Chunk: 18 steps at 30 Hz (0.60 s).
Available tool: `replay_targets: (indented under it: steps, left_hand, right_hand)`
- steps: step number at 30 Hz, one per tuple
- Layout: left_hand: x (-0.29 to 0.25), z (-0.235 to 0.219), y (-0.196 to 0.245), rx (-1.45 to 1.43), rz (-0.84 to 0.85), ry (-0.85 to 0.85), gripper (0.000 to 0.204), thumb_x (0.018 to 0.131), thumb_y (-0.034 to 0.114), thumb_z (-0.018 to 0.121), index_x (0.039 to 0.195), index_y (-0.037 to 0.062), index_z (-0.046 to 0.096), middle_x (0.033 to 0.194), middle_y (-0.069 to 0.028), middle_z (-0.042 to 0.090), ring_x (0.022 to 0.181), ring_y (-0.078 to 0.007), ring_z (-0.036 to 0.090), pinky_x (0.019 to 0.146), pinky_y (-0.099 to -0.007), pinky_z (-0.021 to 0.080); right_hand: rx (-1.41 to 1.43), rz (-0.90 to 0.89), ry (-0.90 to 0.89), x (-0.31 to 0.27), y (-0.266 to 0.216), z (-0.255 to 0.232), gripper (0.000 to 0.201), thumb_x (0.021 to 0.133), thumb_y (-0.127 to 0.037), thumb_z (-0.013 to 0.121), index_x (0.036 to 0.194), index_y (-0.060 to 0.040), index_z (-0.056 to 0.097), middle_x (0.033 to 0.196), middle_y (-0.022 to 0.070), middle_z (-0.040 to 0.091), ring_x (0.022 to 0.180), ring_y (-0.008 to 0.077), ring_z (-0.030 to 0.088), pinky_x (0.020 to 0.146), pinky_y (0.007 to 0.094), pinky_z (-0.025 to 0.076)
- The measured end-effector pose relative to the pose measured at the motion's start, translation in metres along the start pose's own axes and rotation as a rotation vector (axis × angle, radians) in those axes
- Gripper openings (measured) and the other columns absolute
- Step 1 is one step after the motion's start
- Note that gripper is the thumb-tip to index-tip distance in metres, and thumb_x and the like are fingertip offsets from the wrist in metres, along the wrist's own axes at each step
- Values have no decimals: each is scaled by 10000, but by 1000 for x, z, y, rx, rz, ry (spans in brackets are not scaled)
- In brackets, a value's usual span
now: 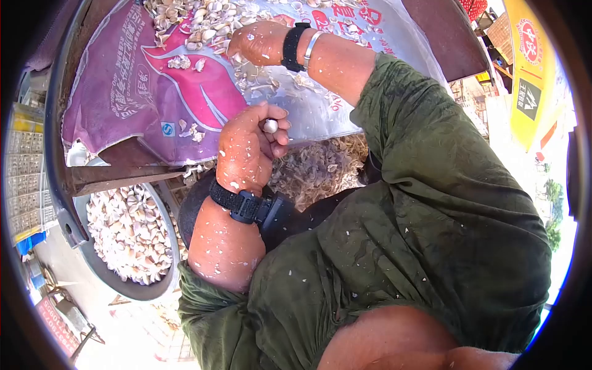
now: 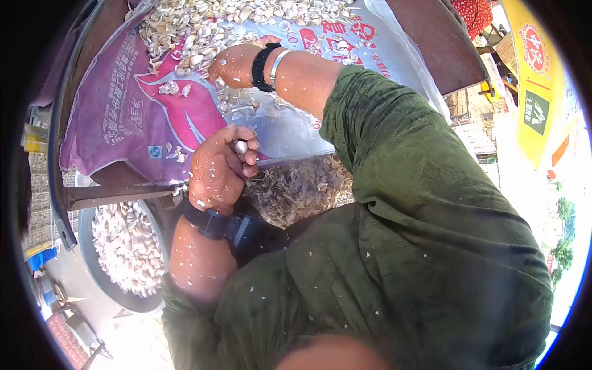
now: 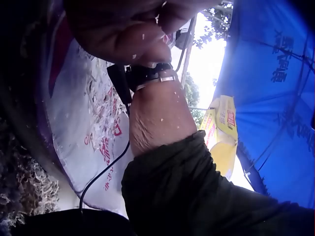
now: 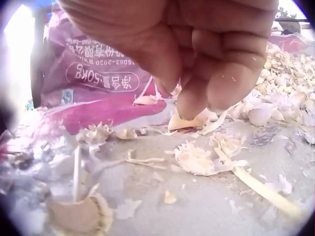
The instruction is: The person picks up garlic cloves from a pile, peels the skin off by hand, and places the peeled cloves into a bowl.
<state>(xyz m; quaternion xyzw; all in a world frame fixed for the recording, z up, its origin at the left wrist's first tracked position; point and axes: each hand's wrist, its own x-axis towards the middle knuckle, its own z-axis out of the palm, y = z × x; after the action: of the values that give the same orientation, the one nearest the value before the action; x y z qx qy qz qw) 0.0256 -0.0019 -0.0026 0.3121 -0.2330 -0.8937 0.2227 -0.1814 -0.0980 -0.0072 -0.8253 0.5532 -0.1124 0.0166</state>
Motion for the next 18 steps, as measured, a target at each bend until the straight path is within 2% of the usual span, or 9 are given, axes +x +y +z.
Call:
replay_targets:
  steps: [2,3,7,8,9,10,11,14,18]
  left_hand:
    - [0,-2,2,-26,10,-12,255,917,243,536,865,10,626,747,-69,599,593,-143,548,523,-275,395]
    - [-1,-2,2,-33,8,-6,255,917,243,536,865,10,626,747,-69,599,593,-143,548,523,-275,395]
    - [-4,1,5,33,16,-10,227,918,232,521,895,19,595,789,-68,577,634,-152,512,549,-279,372]
    - [-5,2,5,39,22,-6,220,915,227,527,899,19,597,786,-64,573,634,-149,509,548,-277,370]
    - [-5,2,5,41,26,-12,220,915,227,527,899,19,597,786,-64,573,634,-149,509,548,-277,370]
    - [-4,1,3,39,43,6,218,899,219,547,889,10,611,763,-67,583,606,-144,523,522,-272,380]
    - [-3,1,2,37,60,24,216,884,210,568,879,2,625,739,-69,593,577,-140,538,496,-268,389]
    - [0,-1,-2,33,73,19,220,892,214,558,904,2,615,746,-73,590,580,-142,525,506,-271,390]
    - [0,2,-5,30,51,57,235,922,234,518,946,11,590,769,-78,589,600,-152,507,538,-280,398]
  right_hand:
    - [-132,-93,-158,11,-2,6,288,804,-24,613,1068,-112,687,1034,119,689,971,339,650,819,406,530]
    - [-128,-97,-165,13,-3,8,288,804,-24,613,1068,-112,687,1034,119,689,971,339,650,819,406,530]
    - [-225,67,-290,7,-9,-4,282,800,-95,616,1075,-96,673,978,154,692,923,355,657,794,417,533]
    - [-70,116,-179,2,9,11,280,805,-126,622,1078,-87,674,930,154,695,864,327,672,758,410,542]
    - [85,163,-68,-1,0,1,285,811,-156,627,1081,-77,675,882,154,697,804,299,687,722,403,551]
    - [613,584,-195,-14,-6,-17,288,826,-190,634,1075,-54,682,833,127,686,738,199,683,638,342,559]
    - [790,603,-152,-25,-12,-29,286,834,-178,647,1071,-24,682,818,88,668,698,147,660,585,293,551]
    - [1290,594,-41,-52,-15,-28,263,845,-141,656,1049,25,666,796,65,651,668,152,643,581,304,551]
    - [1505,509,-31,-75,-45,-41,230,869,-128,656,1035,31,656,832,69,654,667,137,635,583,283,535]
